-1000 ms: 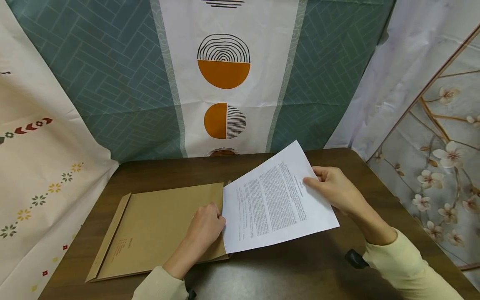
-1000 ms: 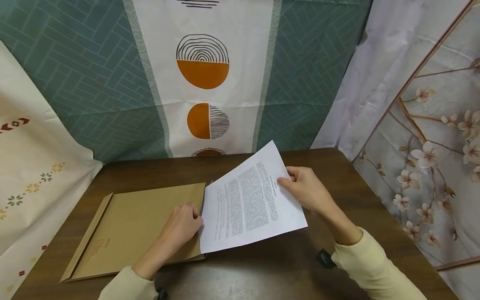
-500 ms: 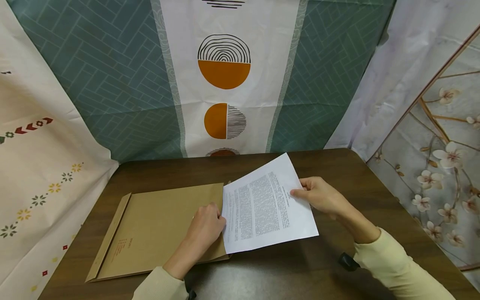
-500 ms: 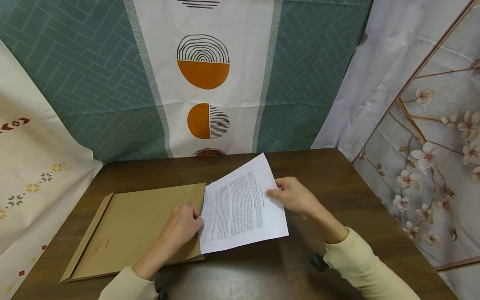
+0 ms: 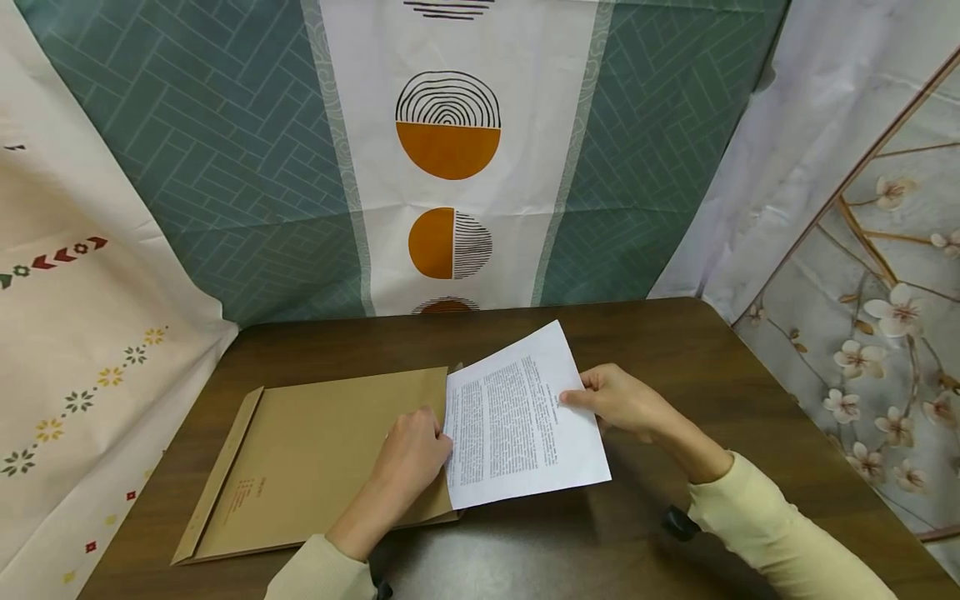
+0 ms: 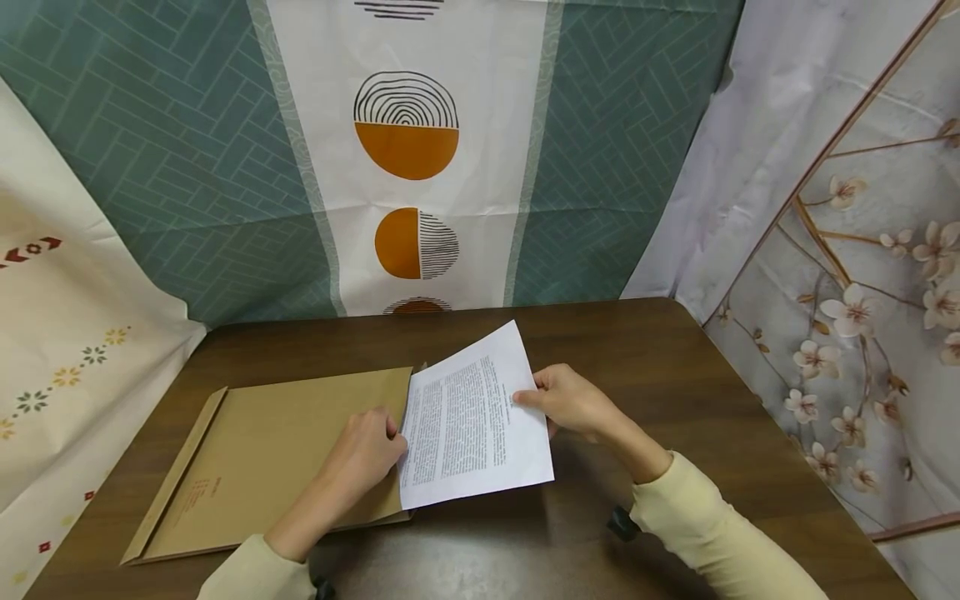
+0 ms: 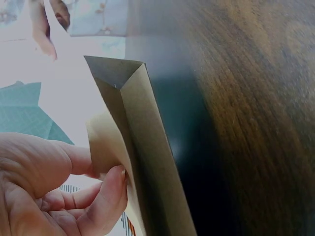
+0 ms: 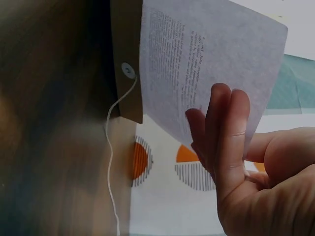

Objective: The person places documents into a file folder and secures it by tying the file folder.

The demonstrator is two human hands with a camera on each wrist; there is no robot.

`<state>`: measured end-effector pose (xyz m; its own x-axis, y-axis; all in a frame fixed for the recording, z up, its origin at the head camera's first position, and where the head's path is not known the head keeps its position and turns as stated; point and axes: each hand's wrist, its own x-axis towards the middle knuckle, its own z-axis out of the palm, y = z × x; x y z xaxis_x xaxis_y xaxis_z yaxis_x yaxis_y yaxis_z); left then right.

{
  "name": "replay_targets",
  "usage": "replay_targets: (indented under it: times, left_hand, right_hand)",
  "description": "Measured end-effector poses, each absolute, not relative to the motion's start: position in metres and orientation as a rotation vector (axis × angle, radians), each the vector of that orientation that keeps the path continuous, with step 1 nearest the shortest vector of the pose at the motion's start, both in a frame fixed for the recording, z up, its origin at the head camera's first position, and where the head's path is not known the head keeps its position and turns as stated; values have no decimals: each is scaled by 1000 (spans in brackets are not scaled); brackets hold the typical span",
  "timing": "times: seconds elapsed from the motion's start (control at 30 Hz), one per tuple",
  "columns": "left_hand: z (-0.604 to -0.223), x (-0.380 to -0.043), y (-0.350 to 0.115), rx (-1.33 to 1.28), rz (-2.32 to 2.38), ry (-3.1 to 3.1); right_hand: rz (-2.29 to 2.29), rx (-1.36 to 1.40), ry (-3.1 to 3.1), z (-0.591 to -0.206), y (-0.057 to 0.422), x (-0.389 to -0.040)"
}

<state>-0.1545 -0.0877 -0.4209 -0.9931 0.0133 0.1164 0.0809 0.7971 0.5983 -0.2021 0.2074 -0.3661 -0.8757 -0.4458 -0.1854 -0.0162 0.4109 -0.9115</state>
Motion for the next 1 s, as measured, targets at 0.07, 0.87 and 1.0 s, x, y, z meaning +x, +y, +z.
replay_targets:
  times: [0.07, 0.87, 1.0]
  left_hand:
    - [-421, -154, -88, -83, -968, -2876]
    - [-422, -155, -89, -81, -961, -2879]
    - [-422, -155, -89, -83, -959, -2876]
  right_hand:
    - [-1455, -402, 2267, -369, 205, -203]
    - [-1452, -431, 2200, -381, 191, -202]
    - [-1472, -408, 2147, -388, 179, -204]
